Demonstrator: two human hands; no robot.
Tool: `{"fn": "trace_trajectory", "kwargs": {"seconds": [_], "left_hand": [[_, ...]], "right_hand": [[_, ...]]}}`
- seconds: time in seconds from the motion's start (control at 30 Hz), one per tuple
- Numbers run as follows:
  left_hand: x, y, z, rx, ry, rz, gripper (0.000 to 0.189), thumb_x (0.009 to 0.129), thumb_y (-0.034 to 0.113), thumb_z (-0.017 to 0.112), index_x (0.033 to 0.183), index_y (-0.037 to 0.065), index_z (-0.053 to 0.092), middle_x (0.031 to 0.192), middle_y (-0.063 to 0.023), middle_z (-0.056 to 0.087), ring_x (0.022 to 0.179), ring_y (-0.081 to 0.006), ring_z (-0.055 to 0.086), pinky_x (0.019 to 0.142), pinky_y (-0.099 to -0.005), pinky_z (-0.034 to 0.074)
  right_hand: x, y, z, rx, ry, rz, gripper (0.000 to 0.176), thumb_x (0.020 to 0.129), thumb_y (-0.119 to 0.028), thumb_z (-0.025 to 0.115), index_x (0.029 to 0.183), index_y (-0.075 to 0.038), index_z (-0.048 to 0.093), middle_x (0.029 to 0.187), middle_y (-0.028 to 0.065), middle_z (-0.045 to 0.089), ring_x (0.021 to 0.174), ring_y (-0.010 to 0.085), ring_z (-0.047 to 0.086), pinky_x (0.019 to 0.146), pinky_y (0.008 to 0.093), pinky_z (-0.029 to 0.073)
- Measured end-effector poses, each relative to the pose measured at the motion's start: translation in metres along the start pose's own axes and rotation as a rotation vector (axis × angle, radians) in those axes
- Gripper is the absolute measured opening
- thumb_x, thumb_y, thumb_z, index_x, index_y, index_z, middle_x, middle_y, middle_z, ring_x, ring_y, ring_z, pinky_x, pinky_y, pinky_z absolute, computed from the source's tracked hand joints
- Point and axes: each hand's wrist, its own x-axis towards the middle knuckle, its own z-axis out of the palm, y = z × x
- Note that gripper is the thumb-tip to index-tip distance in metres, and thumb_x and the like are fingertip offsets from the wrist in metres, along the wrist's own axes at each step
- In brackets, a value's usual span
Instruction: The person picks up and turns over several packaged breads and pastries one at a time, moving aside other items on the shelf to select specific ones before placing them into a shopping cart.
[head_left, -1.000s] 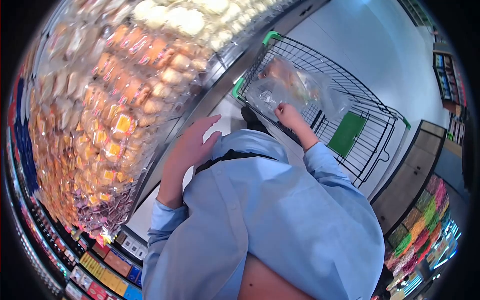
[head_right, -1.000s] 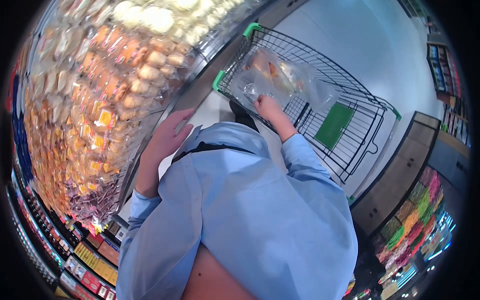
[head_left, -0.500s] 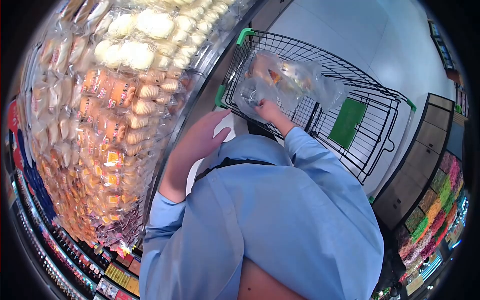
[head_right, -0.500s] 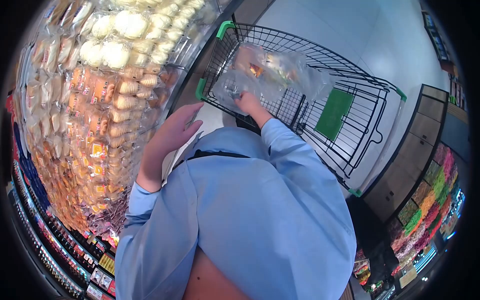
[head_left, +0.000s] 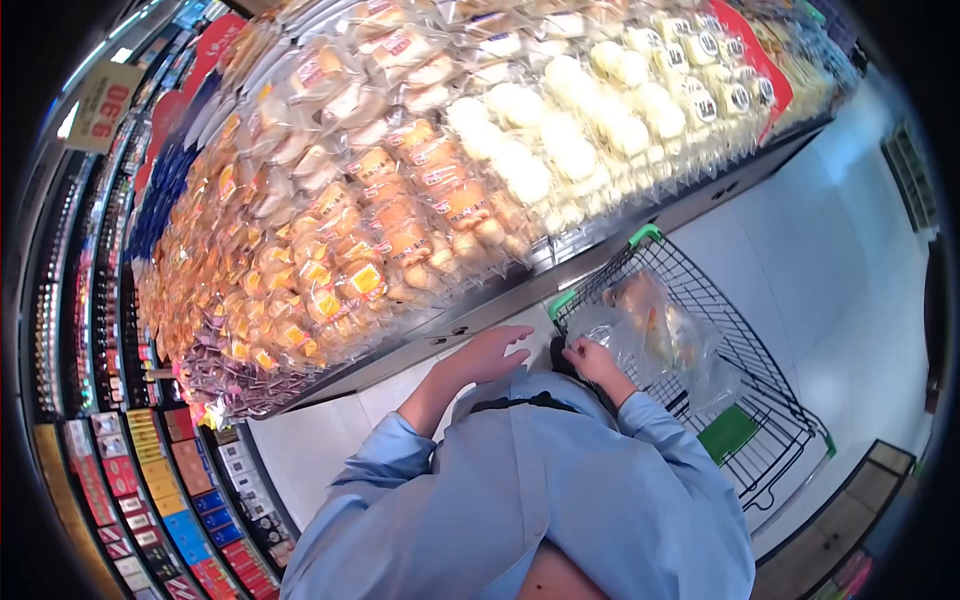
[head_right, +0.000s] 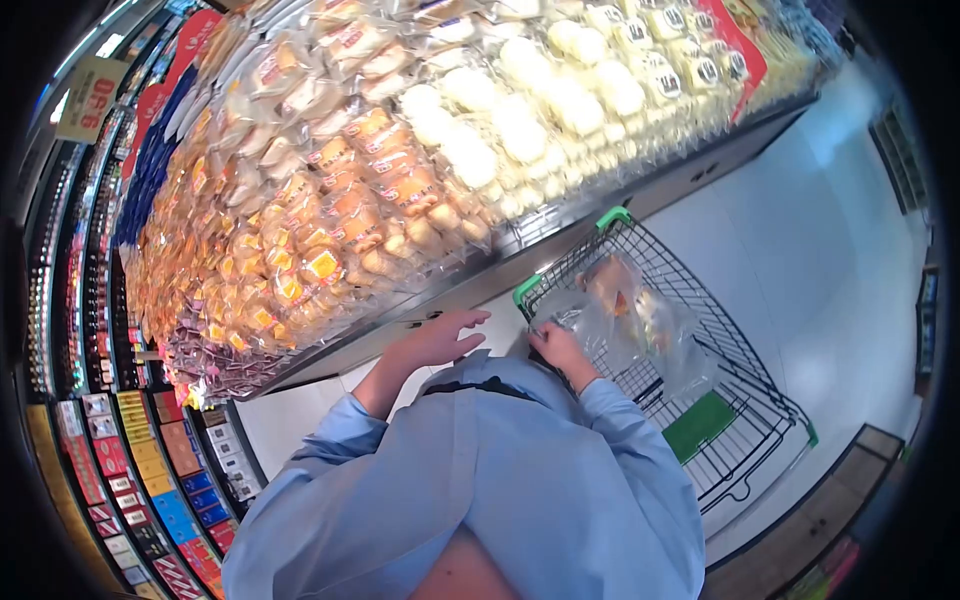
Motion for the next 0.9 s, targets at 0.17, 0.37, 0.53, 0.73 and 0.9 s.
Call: {"fn": "trace_trajectory", "kwargs": {"seconds": [0.17,0.37,0.53,0.73,0.9], "left_hand": [[-0.008,-0.087,0.036,0.046,0.029,-0.210,0.054,0.097,0.033,0.062,0.141,0.004,0.053,0.128,-0.0187,0.064,0.118,-0.0302,0.062,0.099,-0.0401,0.050],[-0.041,-0.097,0.040,-0.121,0.101,-0.377,0.053,0.097,0.034,0.062,0.140,0.004,0.054,0.129,-0.0199,0.064,0.117,-0.0315,0.064,0.099,-0.0401,0.051],[-0.038,-0.091,0.047,-0.168,0.260,-0.325,0.054,0.097,0.032,0.063,0.142,0.004,0.052,0.130,-0.0196,0.063,0.116,-0.0304,0.064,0.099,-0.0393,0.051],[-0.024,-0.069,0.044,-0.279,0.360,-0.090,0.052,0.098,0.024,0.064,0.143,0.004,0.049,0.133,-0.0187,0.061,0.117,-0.0272,0.063,0.099,-0.0374,0.051],[-0.035,-0.072,0.032,-0.302,0.297,-0.067,0.048,0.099,0.022,0.062,0.141,0.001,0.051,0.134,-0.0187,0.061,0.121,-0.0275,0.062,0.102,-0.0368,0.050]], "right_hand": [[0.008,0.015,0.012,-0.223,0.024,-0.111,0.042,0.094,-0.038,0.058,0.112,0.000,0.066,0.109,0.0284,0.068,0.102,0.0453,0.065,0.091,0.0521,0.052],[0.009,0.017,0.001,-0.186,0.056,-0.138,0.046,0.094,-0.038,0.056,0.109,0.003,0.068,0.105,0.0304,0.067,0.102,0.0450,0.065,0.091,0.0500,0.051],[0.007,0.014,-0.009,-0.185,0.023,-0.104,0.049,0.093,-0.042,0.058,0.105,0.005,0.068,0.102,0.0312,0.068,0.100,0.0457,0.066,0.090,0.0507,0.051],[0.009,0.020,-0.016,-0.208,-0.055,-0.081,0.053,0.092,-0.044,0.061,0.113,0.005,0.064,0.100,0.0326,0.068,0.100,0.0460,0.066,0.090,0.0500,0.052],[-0.008,0.035,0.006,-0.288,0.182,-0.085,0.060,0.088,-0.034,0.067,0.130,0.006,0.053,0.106,0.0323,0.067,0.100,0.0457,0.066,0.090,0.0505,0.053]]}}
